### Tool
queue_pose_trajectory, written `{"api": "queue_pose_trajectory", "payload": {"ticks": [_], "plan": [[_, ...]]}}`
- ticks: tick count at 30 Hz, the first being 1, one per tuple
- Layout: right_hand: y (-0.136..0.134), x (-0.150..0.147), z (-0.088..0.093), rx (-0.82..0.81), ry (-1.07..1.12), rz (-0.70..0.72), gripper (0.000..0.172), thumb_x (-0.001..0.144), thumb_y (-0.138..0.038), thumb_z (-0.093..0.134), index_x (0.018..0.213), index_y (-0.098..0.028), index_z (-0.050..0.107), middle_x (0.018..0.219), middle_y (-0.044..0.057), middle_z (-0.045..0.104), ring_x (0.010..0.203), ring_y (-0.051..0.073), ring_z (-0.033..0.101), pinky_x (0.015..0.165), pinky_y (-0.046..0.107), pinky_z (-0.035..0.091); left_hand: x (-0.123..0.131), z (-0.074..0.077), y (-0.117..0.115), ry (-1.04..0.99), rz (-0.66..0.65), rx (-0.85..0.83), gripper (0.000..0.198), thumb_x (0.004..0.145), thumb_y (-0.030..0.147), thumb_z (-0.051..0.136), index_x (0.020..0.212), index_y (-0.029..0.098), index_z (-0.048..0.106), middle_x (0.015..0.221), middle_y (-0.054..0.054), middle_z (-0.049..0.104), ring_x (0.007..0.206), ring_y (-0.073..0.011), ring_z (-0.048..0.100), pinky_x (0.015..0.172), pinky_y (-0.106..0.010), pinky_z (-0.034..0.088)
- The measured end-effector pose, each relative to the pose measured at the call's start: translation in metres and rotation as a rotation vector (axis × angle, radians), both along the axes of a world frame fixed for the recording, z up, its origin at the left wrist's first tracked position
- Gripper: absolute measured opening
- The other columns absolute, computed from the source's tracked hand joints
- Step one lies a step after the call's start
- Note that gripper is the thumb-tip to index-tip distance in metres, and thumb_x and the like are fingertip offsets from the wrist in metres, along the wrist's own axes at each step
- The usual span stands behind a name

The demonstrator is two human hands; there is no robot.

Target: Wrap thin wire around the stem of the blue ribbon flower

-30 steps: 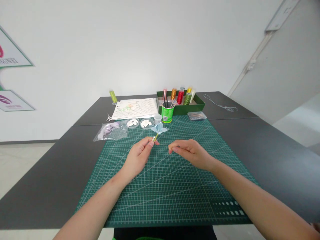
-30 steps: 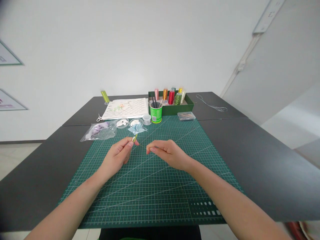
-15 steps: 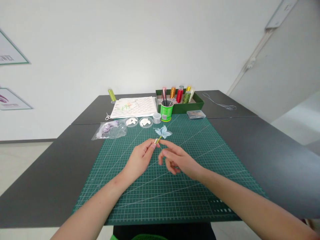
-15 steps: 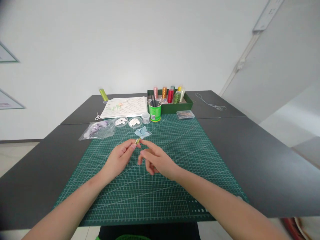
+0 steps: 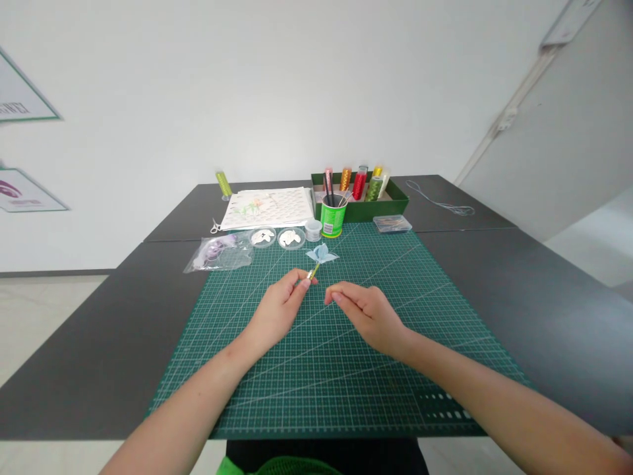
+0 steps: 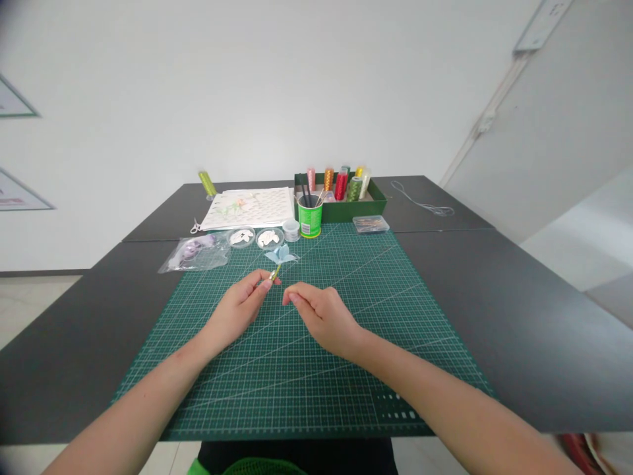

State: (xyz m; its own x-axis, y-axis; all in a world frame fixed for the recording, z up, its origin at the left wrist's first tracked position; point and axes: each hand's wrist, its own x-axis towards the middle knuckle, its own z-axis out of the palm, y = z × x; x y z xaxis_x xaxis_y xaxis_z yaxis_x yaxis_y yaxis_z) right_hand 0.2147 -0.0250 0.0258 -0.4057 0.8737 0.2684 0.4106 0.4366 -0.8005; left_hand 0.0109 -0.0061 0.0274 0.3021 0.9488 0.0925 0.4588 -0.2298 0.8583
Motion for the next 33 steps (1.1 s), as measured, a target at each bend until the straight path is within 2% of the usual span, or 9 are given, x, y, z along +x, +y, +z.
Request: {"api": "queue_pose_trajectory", "payload": {"ticks": [3,6,8,10,14,17,23,29,33], "plan": [[0.001,0.005,0.007,-0.003,0.023,0.043,0.032,0.102,-0.033,0.042,0.089,-0.018,0.067,0.061,-0.002,0.052,0.048,0.009,0.038,0.051,0.025,0.030,-0.004,-0.002,0.005,0.062,-0.013,0.043,0.034,0.103,0.037,0.039,0.097,0.020,0.067,0.066,0.003,0.052,0.065,-0.0161,0.051,0.063,-0.026,0.037],[0.001,0.012,0.017,-0.054,0.086,0.064,0.036,0.102,-0.039,0.046,0.088,-0.017,0.070,0.059,-0.002,0.052,0.047,0.008,0.034,0.049,0.025,0.028,-0.007,-0.001,0.007,0.138,-0.076,0.042,0.033,0.103,0.035,0.040,0.094,0.020,0.068,0.072,0.003,0.059,0.067,-0.0154,0.052,0.065,-0.025,0.037],[0.003,0.018,0.023,-0.105,0.147,0.099,0.038,0.101,-0.043,0.049,0.090,-0.016,0.074,0.058,-0.002,0.052,0.046,0.008,0.031,0.047,0.025,0.026,-0.008,0.002,0.003,0.184,-0.161,0.017,0.033,0.103,0.034,0.041,0.095,0.020,0.069,0.074,0.002,0.062,0.065,-0.0146,0.053,0.063,-0.025,0.036],[0.005,0.024,0.029,-0.124,0.177,0.139,0.039,0.100,-0.045,0.053,0.093,-0.016,0.078,0.061,0.000,0.057,0.048,0.008,0.035,0.047,0.025,0.027,-0.005,0.005,-0.003,0.229,-0.265,-0.025,0.035,0.104,0.035,0.041,0.097,0.020,0.071,0.071,0.002,0.063,0.059,-0.0134,0.051,0.060,-0.025,0.035],[0.011,0.033,0.033,-0.088,0.088,0.190,0.037,0.099,-0.043,0.055,0.102,-0.016,0.081,0.061,0.001,0.061,0.049,0.009,0.039,0.047,0.024,0.030,0.002,0.012,-0.017,0.269,-0.450,-0.107,0.035,0.103,0.031,0.043,0.095,0.019,0.074,0.065,0.002,0.062,0.052,-0.0126,0.049,0.054,-0.025,0.032],[0.018,0.034,0.029,-0.089,0.011,0.223,0.037,0.100,-0.041,0.053,0.110,-0.017,0.080,0.054,-0.002,0.057,0.046,0.008,0.035,0.045,0.023,0.029,0.005,0.015,-0.024,0.278,-0.570,-0.164,0.035,0.102,0.028,0.043,0.097,0.019,0.077,0.062,0.002,0.061,0.048,-0.0114,0.046,0.051,-0.024,0.031],[0.027,0.027,0.013,-0.079,-0.019,0.253,0.035,0.100,-0.036,0.052,0.112,-0.017,0.079,0.072,0.001,0.071,0.057,0.011,0.053,0.054,0.023,0.040,0.006,0.022,-0.026,0.270,-0.692,-0.230,0.035,0.102,0.028,0.044,0.099,0.019,0.078,0.064,0.002,0.061,0.048,-0.0103,0.043,0.048,-0.022,0.029],[0.031,0.025,0.002,-0.098,-0.050,0.246,0.036,0.101,-0.035,0.050,0.115,-0.017,0.078,0.091,0.004,0.079,0.068,0.014,0.064,0.063,0.025,0.047,0.006,0.025,-0.026,0.281,-0.706,-0.262,0.036,0.103,0.028,0.043,0.098,0.020,0.078,0.057,0.005,0.049,0.047,-0.0094,0.038,0.046,-0.022,0.027],[0.039,0.027,-0.006,-0.124,-0.065,0.238,0.037,0.100,-0.038,0.051,0.114,-0.017,0.078,0.101,0.006,0.079,0.081,0.017,0.069,0.073,0.029,0.051,0.001,0.032,-0.025,0.277,-0.656,-0.263,0.036,0.105,0.032,0.043,0.100,0.020,0.076,0.056,0.006,0.045,0.047,-0.0089,0.035,0.045,-0.022,0.025]]}}
